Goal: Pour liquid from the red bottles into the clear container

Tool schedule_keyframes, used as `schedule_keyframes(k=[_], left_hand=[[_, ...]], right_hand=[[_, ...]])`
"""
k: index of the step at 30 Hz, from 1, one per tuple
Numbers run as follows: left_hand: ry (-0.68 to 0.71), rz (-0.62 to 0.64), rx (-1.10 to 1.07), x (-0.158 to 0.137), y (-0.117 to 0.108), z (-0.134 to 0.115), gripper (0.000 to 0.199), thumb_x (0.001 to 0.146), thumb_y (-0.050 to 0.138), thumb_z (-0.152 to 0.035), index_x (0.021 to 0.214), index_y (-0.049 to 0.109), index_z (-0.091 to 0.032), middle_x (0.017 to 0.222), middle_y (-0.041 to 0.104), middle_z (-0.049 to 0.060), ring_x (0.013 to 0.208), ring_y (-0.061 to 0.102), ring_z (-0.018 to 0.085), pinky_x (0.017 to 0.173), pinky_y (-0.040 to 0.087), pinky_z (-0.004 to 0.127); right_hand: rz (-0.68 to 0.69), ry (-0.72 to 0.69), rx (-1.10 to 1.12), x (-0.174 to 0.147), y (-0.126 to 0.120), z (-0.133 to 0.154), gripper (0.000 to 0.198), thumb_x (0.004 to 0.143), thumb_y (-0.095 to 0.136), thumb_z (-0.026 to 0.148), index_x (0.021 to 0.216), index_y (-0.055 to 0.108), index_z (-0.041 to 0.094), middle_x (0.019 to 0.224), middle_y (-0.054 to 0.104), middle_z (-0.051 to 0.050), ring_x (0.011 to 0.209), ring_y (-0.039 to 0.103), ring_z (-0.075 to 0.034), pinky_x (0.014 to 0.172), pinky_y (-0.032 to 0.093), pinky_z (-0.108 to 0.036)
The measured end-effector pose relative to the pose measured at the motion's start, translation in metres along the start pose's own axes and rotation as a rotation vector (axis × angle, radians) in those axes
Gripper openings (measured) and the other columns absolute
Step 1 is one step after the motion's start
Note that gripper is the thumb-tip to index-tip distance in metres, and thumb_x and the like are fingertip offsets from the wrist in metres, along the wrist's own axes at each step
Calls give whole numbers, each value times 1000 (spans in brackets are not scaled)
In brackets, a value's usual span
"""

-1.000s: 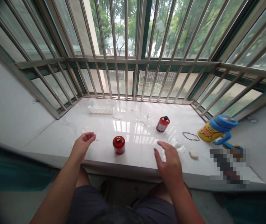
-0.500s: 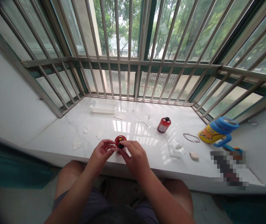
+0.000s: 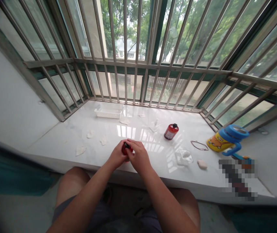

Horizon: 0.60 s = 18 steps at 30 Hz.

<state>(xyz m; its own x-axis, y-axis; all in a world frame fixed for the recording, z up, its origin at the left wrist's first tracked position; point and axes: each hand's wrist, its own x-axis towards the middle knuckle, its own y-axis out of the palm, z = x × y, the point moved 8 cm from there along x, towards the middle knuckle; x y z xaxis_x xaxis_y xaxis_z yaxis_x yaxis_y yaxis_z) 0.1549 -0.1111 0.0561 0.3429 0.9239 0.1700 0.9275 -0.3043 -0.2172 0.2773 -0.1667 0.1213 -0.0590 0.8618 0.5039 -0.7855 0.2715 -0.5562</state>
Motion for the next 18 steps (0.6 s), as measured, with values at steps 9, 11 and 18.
schedule_keyframes(k=[9, 11, 18], left_hand=[[-8, -40, 90, -3, -3, 4, 73, 72, 91, -29, 137, 58, -23, 133, 70, 11, 121, 69, 29, 109, 54, 49], [5, -41, 83, -2, -3, 4, 71, 72, 92, -29, 135, 58, -23, 134, 69, 11, 122, 69, 29, 110, 53, 49], [-18, -36, 78, -3, -2, 8, 74, 73, 92, -32, 138, 56, -24, 133, 70, 11, 121, 69, 28, 110, 54, 49]], right_hand=[[-143, 217, 0, -23, -19, -9, 30, 98, 66, 41, 121, 58, 23, 113, 69, -10, 107, 68, -29, 95, 58, -50], [-73, 140, 59, -22, -10, -2, 44, 96, 68, 38, 135, 52, 24, 134, 64, -14, 126, 63, -31, 108, 54, -52], [-154, 215, 53, -25, -14, -6, 30, 96, 65, 36, 121, 52, 25, 118, 66, -11, 112, 67, -29, 104, 56, -53]])
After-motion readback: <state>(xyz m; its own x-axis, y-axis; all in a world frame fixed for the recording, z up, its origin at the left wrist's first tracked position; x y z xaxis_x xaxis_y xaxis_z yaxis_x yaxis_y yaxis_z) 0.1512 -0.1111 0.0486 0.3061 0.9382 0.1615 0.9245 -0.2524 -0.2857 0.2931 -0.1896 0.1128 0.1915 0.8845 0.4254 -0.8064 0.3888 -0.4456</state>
